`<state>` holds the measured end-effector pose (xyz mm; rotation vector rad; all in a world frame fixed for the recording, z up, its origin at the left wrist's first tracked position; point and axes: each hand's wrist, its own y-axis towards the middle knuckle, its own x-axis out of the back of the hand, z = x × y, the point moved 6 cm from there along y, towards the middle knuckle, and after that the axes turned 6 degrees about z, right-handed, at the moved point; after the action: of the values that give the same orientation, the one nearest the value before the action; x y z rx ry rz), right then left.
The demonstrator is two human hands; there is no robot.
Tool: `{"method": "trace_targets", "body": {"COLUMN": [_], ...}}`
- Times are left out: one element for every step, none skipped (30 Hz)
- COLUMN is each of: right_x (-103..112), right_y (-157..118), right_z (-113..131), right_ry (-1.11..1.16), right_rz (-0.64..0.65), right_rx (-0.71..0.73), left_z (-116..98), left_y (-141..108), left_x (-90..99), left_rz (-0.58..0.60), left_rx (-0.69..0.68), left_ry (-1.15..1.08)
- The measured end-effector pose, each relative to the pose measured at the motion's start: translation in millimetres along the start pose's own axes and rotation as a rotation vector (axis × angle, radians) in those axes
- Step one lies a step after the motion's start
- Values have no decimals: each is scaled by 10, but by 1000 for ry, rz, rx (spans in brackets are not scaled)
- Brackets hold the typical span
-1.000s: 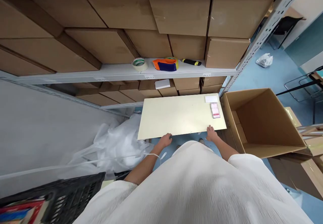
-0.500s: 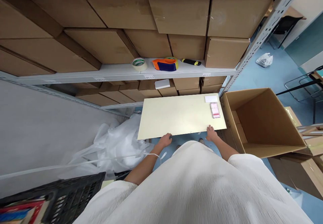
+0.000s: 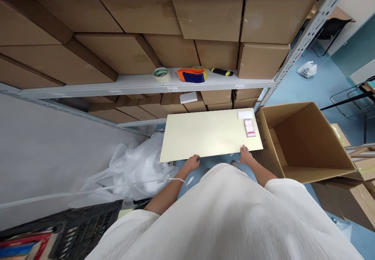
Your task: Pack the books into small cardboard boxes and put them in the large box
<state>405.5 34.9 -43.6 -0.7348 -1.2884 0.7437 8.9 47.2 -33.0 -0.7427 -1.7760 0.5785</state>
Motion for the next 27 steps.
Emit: {"method": "trace_targets", "body": {"right_x": [5,8,9,9,8,8,7,5,3,2,1,1,3,8,16,27,41,57,71,82,88,86,77,62,42,19,-4], "right_y": [-6,-11,-15,-17,-18,-18,-18,-16,-15,-13,-11,-10,-9,-8,-9,-12,-17,-25,-35,-48,-65,-83,-104,-127,-149,-171,-191], "right_z": [2,4,5,6,6,7,8,8,8,7,7,6,4,2,0,-2,-3,-1,3,10,21,40,68,105,154,212,280], "right_ry": [0,0,1,3,7,13,19,24,28,29,29,28,27,27,29,33,38,42,46,50,55,60,63,64,63,59,55], "right_rz": [-3,-4,-3,-2,-1,-4,-7,-11,-14,-17,-19,-20,-19,-18,-17,-18,-23,-28,-34,-39,-44,-48,-51,-55,-62,-70,-80], "right_rx": [-1,-3,-4,-5,-4,-2,1,4,6,9,11,12,12,12,12,11,10,11,12,11,7,3,0,-2,-1,4,10], "left_z": [-2,-5,-6,-8,-8,-9,-9,-9,-9,-9,-9,-9,-7,-3,2,10,21,34,49,65,81,97,112,128,145,163,184], "left_y": [-3,-6,-9,-11,-14,-17,-21,-25,-28,-30,-31,-29,-25,-18,-11,-2,5,9,10,7,-2,-16,-34,-56,-80,-105,-131], "left_x": [3,6,8,11,13,15,17,18,19,20,22,26,31,38,47,58,67,75,79,79,74,63,47,27,3,-22,-45], "left_rz": [2,4,5,5,5,4,2,1,0,-1,-1,0,0,0,-1,-2,-5,-9,-14,-20,-27,-34,-41,-46,-49,-50,-50], "left_rx": [1,3,5,6,8,9,10,10,10,9,8,7,6,6,6,6,6,6,4,2,-2,-8,-15,-22,-29,-35,-40], "left_ry": [-1,-1,-3,-4,-6,-9,-13,-17,-22,-28,-35,-43,-52,-63,-76,-91,-106,-123,-139,-155,-171,-185,-199,-211,-223,-234,-241]}}
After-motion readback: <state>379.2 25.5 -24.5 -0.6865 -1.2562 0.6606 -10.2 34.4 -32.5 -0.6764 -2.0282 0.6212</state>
